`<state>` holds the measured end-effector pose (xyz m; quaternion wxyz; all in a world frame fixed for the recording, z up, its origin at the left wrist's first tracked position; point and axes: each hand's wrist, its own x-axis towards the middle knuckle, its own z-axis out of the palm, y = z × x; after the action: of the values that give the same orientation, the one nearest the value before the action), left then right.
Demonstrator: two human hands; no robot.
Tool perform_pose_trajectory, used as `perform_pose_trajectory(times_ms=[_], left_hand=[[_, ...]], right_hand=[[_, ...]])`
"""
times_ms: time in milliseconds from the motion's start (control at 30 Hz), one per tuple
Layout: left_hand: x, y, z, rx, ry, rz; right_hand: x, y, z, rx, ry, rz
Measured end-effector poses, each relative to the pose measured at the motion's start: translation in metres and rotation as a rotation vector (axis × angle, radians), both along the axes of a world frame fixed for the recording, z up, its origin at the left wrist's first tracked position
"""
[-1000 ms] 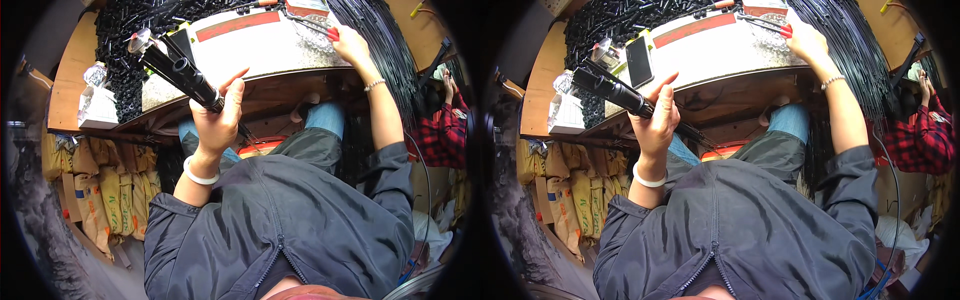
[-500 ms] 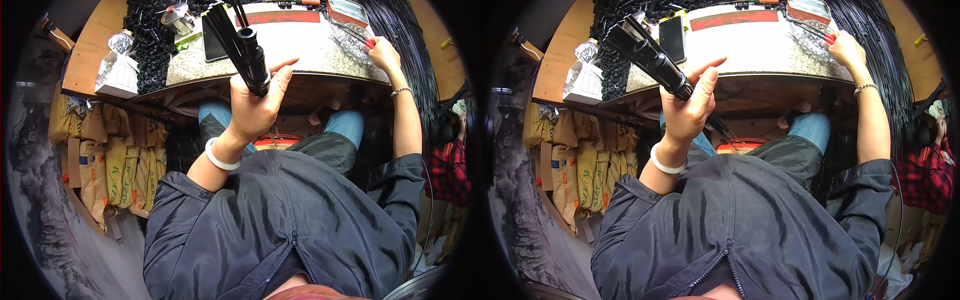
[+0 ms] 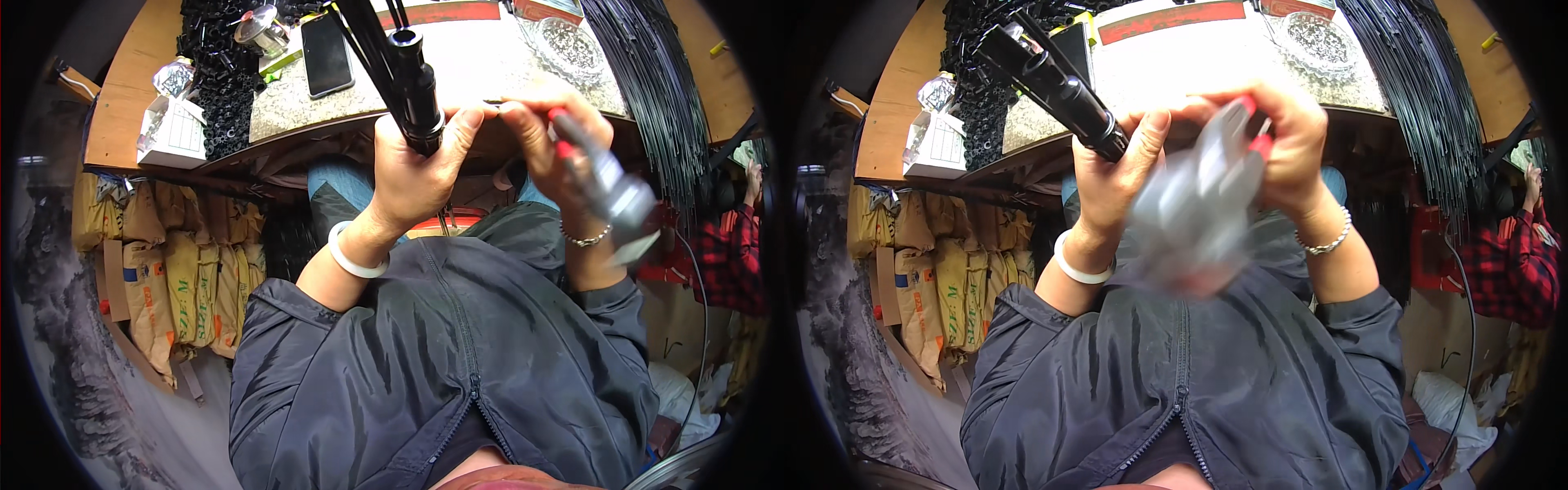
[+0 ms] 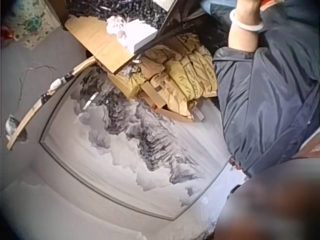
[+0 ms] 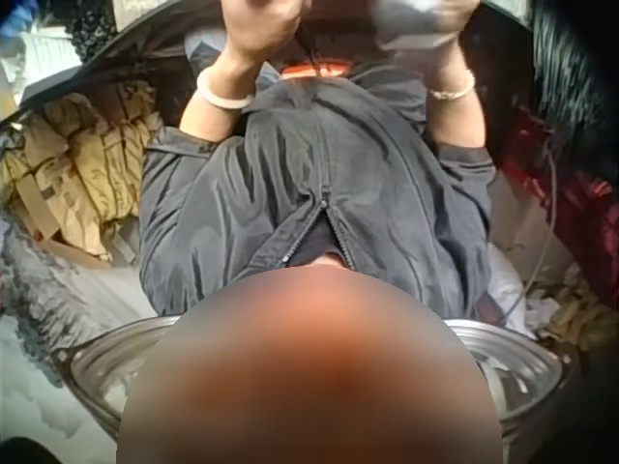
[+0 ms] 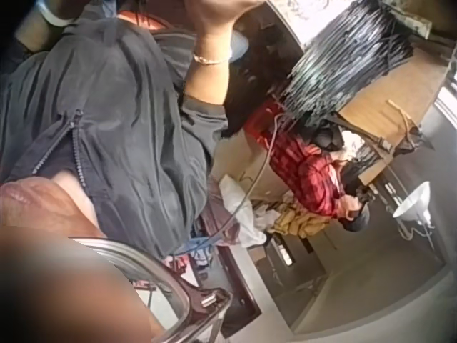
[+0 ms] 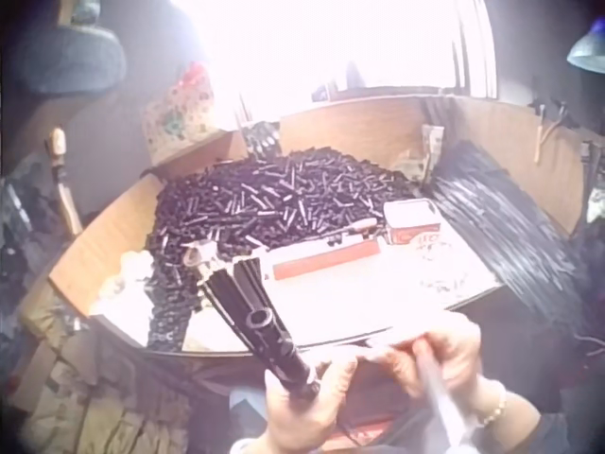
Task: Assembling small components onto wire or rod bundles using pliers at a manufacturing workstation.
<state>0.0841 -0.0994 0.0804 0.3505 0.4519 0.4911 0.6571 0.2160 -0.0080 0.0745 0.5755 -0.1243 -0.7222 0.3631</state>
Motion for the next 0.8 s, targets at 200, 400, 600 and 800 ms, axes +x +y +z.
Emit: perform_pose_trajectory(times_ms=[200,400,600,800], left_hand=[[0.001,0.001,-0.005,0.117,0.025,0.027],[-0.002,0.000,-0.012,0.266,0.059,-0.016],[-0.002,0.000,-0.014,0.339,0.025,0.009],[-0.004,0.002,-0.014,0.341,0.049,0.004]], right_hand=[[-0.019,-0.019,0.011,0.393,-0.015,-0.029],[-0.027,-0.024,0.005,0.471,0.007,-0.061],[-0.033,-0.026,0.000,0.452,0.066,-0.070],[-0.038,-0.024,-0.003,0.434,0.091,-0.143]])
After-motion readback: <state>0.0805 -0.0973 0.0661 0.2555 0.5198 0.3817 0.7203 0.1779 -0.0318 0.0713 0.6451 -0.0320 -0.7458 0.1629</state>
